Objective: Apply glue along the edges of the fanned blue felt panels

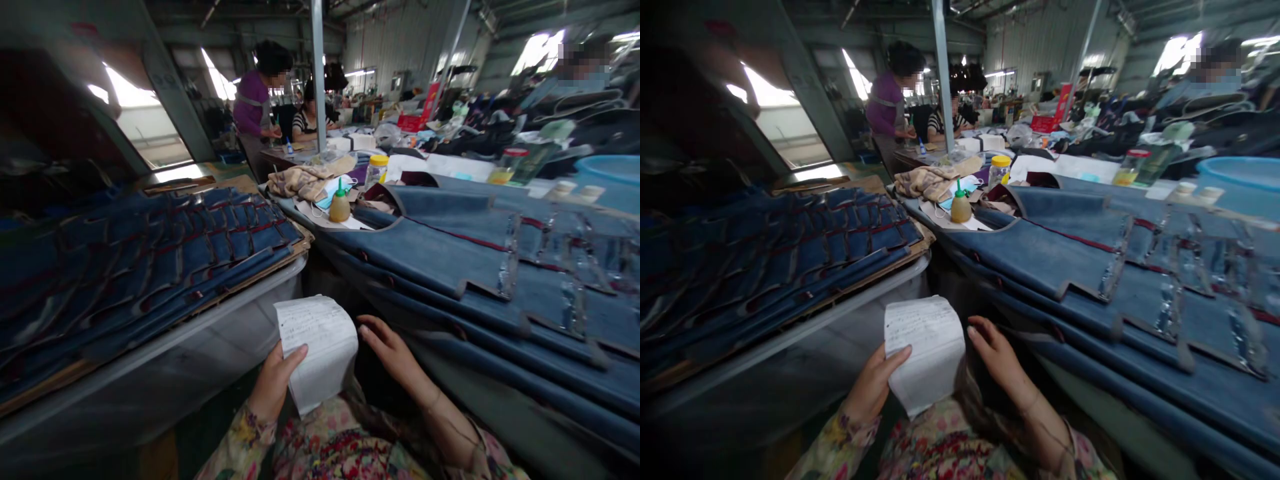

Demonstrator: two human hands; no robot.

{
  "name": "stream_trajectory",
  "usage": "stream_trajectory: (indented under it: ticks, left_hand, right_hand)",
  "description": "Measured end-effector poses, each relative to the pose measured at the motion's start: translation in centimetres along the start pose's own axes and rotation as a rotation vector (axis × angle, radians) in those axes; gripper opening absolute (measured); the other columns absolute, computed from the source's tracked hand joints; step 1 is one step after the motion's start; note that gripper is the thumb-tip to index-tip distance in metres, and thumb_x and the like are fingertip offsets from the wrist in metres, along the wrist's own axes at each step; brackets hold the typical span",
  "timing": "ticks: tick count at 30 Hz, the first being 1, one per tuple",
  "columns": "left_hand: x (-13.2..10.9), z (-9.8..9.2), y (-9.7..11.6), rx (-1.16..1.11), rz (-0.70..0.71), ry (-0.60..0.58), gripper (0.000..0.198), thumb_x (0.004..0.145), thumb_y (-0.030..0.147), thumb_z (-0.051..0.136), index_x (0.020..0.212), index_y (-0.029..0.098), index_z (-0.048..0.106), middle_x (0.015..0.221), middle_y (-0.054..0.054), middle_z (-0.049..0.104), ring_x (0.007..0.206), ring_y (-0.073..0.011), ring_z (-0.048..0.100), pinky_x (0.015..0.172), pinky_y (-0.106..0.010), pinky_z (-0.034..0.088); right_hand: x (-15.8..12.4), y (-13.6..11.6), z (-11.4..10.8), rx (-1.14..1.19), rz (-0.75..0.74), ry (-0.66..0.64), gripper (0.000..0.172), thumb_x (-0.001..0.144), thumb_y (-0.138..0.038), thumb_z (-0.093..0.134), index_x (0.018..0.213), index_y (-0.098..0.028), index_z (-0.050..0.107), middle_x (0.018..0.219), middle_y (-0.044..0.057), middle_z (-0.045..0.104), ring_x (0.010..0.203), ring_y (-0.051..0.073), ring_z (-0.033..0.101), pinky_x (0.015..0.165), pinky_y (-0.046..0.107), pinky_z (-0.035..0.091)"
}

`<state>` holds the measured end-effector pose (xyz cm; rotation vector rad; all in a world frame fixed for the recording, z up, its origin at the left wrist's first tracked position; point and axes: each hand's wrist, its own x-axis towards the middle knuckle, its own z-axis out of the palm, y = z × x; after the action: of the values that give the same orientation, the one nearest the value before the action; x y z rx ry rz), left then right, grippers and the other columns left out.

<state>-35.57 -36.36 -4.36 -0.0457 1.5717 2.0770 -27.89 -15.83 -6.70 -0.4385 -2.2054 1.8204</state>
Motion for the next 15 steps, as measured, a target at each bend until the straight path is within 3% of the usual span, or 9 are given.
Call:
stream_trajectory:
  ticks: [5, 10, 12, 15]
  left_hand:
    - [0.2, -0.3, -0.3, 0.035, -0.023, -0.001, 0.059, 0.059, 0.036, 0.077, 0.111, 0.013, 0.061, 0.108, -0.011, 0.066, 0.11, -0.0299, 0.055, 0.1, -0.039, 0.037]
    - [-0.1, 0.3, -0.5, 0.063, -0.036, -0.079, 0.058, 0.061, 0.039, 0.075, 0.11, 0.012, 0.062, 0.108, -0.012, 0.066, 0.108, -0.0304, 0.056, 0.1, -0.041, 0.037]
    - [-0.2, 0.3, -0.4, 0.067, -0.016, -0.097, 0.058, 0.061, 0.04, 0.075, 0.11, 0.013, 0.062, 0.109, -0.012, 0.066, 0.108, -0.0301, 0.056, 0.1, -0.041, 0.037]
    - [-0.2, -0.2, -0.3, 0.065, -0.004, -0.093, 0.059, 0.06, 0.041, 0.075, 0.11, 0.013, 0.062, 0.11, -0.011, 0.066, 0.108, -0.0301, 0.056, 0.101, -0.041, 0.036]
  right_hand:
    - [-1.4, 1.6, -3.8, -0.619, -0.106, 0.082, 0.031, 0.084, -0.036, 0.048, 0.106, -0.022, 0.064, 0.111, 0.007, 0.065, 0.11, 0.026, 0.055, 0.104, 0.045, 0.032]
    - [-0.7, -0.6, -4.6, -1.184, -0.268, 0.178, 0.031, 0.082, -0.027, 0.049, 0.108, -0.022, 0.066, 0.113, 0.013, 0.063, 0.109, 0.033, 0.055, 0.099, 0.055, 0.033]
    - [0.1, -2.0, -4.5, -1.387, -0.342, 0.15, 0.035, 0.083, -0.021, 0.043, 0.112, -0.027, 0.063, 0.116, 0.009, 0.062, 0.109, 0.029, 0.056, 0.093, 0.054, 0.038]
    - [1.7, -3.5, -4.8, -1.698, -0.533, 0.019, 0.046, 0.079, -0.01, 0.042, 0.116, -0.034, 0.058, 0.123, 0.0, 0.057, 0.114, 0.019, 0.053, 0.09, 0.041, 0.045]
